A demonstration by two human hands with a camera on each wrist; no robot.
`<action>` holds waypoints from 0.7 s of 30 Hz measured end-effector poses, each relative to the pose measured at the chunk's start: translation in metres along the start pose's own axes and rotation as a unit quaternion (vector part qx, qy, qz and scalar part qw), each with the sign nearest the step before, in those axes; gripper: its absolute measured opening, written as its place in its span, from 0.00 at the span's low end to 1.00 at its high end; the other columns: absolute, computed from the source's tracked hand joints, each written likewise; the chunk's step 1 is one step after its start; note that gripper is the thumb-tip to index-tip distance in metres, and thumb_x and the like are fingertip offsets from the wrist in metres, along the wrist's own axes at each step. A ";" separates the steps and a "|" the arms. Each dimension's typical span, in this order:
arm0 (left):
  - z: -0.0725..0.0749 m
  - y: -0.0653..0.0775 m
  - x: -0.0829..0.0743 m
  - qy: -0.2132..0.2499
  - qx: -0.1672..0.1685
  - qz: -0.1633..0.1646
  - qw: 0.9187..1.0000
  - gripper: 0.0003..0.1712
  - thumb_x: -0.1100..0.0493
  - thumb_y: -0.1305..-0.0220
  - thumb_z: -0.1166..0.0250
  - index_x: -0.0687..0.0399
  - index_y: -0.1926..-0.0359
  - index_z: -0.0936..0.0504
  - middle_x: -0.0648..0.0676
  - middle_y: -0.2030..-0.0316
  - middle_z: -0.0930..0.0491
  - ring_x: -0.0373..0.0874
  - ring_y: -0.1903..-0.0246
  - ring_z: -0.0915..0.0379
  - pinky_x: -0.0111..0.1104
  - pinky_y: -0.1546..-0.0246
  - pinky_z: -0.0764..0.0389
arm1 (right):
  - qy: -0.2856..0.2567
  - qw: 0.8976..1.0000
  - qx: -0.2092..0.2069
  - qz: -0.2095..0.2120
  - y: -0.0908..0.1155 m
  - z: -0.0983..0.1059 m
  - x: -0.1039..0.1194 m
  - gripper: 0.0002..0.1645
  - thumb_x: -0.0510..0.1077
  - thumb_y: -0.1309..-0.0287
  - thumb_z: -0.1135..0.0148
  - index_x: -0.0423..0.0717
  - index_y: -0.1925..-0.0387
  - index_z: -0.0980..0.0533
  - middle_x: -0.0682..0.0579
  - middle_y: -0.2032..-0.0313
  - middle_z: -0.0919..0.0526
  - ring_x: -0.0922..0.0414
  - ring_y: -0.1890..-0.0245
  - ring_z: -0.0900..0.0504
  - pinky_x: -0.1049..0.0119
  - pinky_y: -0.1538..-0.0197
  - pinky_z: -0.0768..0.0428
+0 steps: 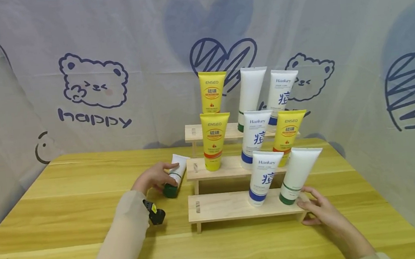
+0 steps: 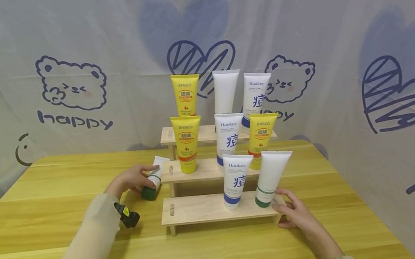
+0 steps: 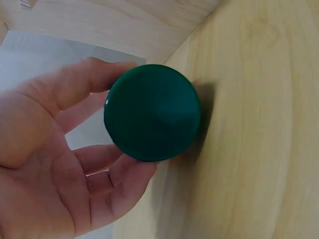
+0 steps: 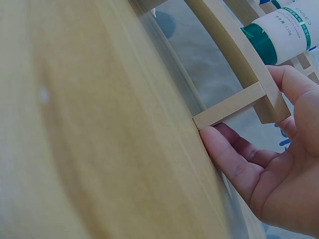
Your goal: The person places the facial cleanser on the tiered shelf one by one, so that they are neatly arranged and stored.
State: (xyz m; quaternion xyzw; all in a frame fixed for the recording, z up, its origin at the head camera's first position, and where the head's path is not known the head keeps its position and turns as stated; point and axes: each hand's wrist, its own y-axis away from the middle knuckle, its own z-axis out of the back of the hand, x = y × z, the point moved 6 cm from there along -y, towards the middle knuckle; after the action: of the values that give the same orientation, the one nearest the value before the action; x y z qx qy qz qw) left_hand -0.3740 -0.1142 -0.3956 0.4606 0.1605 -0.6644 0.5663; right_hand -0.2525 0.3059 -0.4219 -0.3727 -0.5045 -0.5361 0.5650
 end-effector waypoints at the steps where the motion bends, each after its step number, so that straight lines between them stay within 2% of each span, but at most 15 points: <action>1: 0.000 0.000 0.000 -0.003 0.000 0.000 1.000 0.38 0.66 0.50 0.36 0.55 0.36 0.39 0.68 0.49 0.35 0.49 0.70 0.31 0.41 0.71 0.22 | 0.000 1.000 -0.001 -0.001 0.000 0.000 0.000 0.16 0.44 0.40 0.48 0.69 0.56 0.37 0.41 0.61 0.29 0.52 0.65 0.24 0.54 0.64 0.21; 5: 0.000 0.000 0.001 -0.016 -0.003 -0.002 1.000 0.36 0.66 0.49 0.37 0.55 0.38 0.36 0.69 0.46 0.36 0.50 0.66 0.32 0.41 0.71 0.23 | -0.002 1.000 -0.006 -0.006 0.000 0.000 0.000 0.16 0.44 0.40 0.48 0.69 0.56 0.36 0.41 0.61 0.29 0.52 0.65 0.24 0.54 0.64 0.21; 9: 0.000 0.002 0.003 -0.005 -0.001 0.001 1.000 0.35 0.66 0.49 0.37 0.56 0.38 0.36 0.69 0.46 0.36 0.51 0.64 0.32 0.43 0.70 0.23 | -0.003 1.000 -0.009 -0.008 0.000 0.000 -0.001 0.16 0.44 0.40 0.47 0.68 0.56 0.36 0.41 0.59 0.28 0.53 0.63 0.25 0.54 0.64 0.22; 14: 0.002 0.005 0.005 0.019 -0.007 0.002 1.000 0.38 0.66 0.49 0.36 0.55 0.36 0.38 0.68 0.48 0.34 0.49 0.68 0.32 0.44 0.70 0.23 | -0.003 1.000 -0.010 -0.007 0.000 0.000 -0.001 0.16 0.44 0.41 0.47 0.68 0.55 0.36 0.41 0.57 0.28 0.55 0.61 0.26 0.53 0.64 0.22; 18: 0.002 0.008 0.007 0.039 -0.013 -0.006 0.999 0.39 0.67 0.48 0.37 0.55 0.35 0.41 0.71 0.44 0.40 0.49 0.70 0.33 0.44 0.70 0.22 | -0.001 1.000 -0.011 -0.006 0.000 0.000 0.000 0.17 0.44 0.41 0.47 0.67 0.54 0.37 0.41 0.57 0.29 0.55 0.61 0.26 0.53 0.63 0.22; 21: 0.004 0.009 0.007 0.049 -0.020 -0.007 0.999 0.39 0.67 0.48 0.37 0.55 0.35 0.42 0.72 0.43 0.43 0.51 0.67 0.33 0.43 0.70 0.22 | -0.003 1.000 -0.014 -0.007 0.001 0.000 0.000 0.17 0.43 0.41 0.47 0.65 0.53 0.37 0.40 0.58 0.28 0.54 0.61 0.25 0.53 0.63 0.22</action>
State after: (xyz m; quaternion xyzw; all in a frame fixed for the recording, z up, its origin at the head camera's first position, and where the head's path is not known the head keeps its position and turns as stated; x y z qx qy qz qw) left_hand -0.3670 -0.1238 -0.3966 0.4798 0.2050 -0.6417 0.5621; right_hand -0.2517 0.3058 -0.4220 -0.3784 -0.5011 -0.5457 0.5548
